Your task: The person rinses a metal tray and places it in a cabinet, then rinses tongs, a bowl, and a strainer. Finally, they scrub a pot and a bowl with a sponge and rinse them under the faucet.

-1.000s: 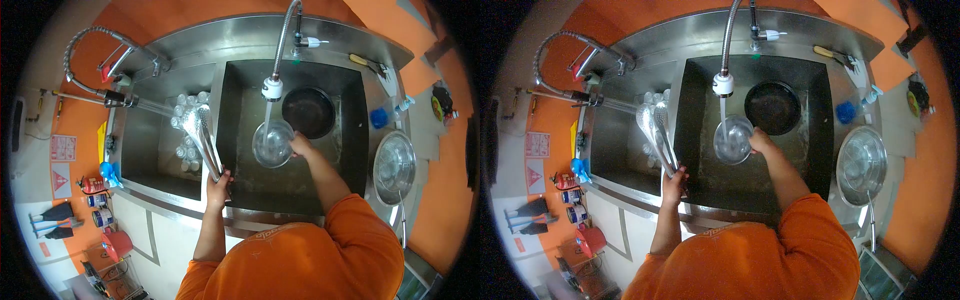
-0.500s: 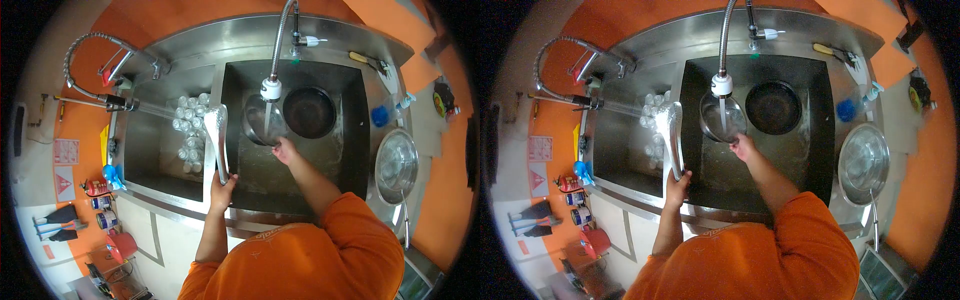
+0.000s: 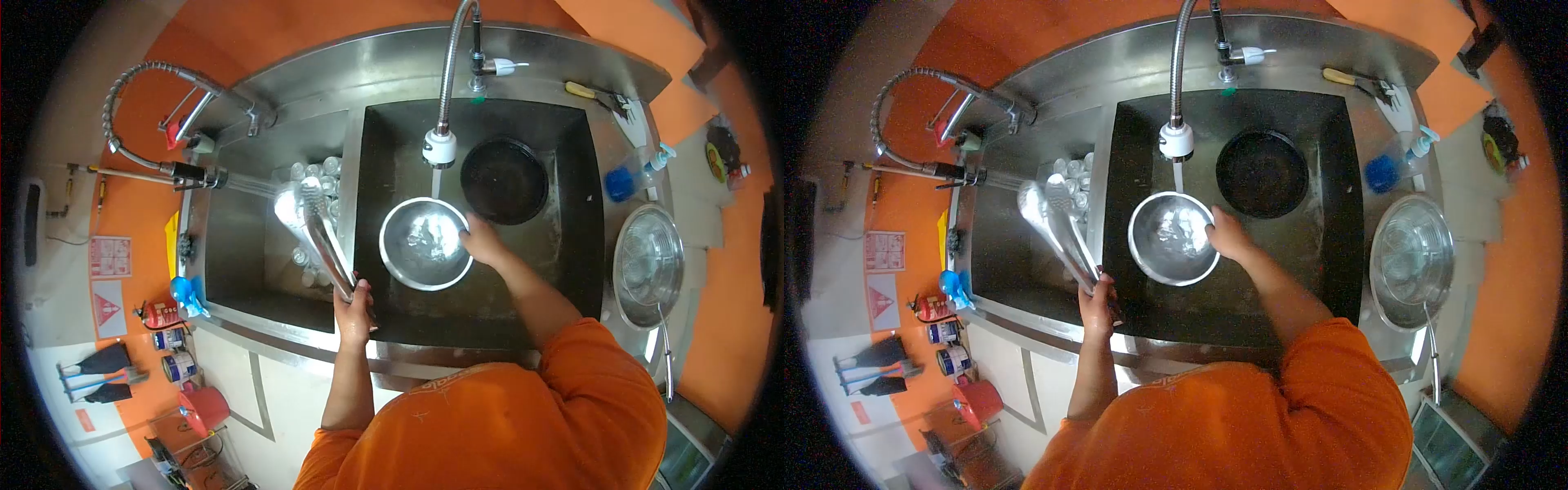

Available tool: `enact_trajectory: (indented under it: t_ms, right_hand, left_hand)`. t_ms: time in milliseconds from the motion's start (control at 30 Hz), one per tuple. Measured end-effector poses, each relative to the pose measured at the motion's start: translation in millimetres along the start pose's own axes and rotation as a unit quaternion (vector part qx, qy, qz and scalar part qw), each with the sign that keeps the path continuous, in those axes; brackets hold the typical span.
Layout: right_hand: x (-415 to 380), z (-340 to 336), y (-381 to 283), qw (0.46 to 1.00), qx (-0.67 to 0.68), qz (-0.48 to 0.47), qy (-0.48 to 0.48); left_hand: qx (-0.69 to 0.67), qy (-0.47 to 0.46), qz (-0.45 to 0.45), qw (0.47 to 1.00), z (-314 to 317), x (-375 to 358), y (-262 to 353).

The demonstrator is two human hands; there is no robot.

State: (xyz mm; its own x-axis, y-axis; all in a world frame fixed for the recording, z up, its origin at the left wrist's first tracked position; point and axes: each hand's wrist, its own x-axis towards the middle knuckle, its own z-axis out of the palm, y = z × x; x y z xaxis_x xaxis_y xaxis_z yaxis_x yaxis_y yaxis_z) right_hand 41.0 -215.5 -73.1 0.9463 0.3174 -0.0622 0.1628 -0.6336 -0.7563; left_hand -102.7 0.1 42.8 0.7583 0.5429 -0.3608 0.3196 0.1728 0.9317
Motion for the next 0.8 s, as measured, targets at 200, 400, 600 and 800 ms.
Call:
enact_trajectory:
  t_ms: [200, 400, 600, 800]
  right_hand:
    - [-2, -57, -4, 0.922, -0.215, -0.292, 0.138]
    - [-12, -75, 16, 0.897, -0.206, -0.321, 0.223]
    - [13, -30, 29, 0.918, 0.257, 0.12, 0.279]
    - [27, 25, 9, 0.773, 0.564, 0.273, 0.105]
  left_hand:
    - [0.133, -0.052, 0.001, 0.99, 8, -7, 2]
    - [0.213, -0.055, 0.087, 0.972, 4, -1, -13]
    - [0.235, -0.078, 0.081, 0.965, 7, -4, -17]
    - [0.313, -0.193, 0.112, 0.923, 13, -9, -14]
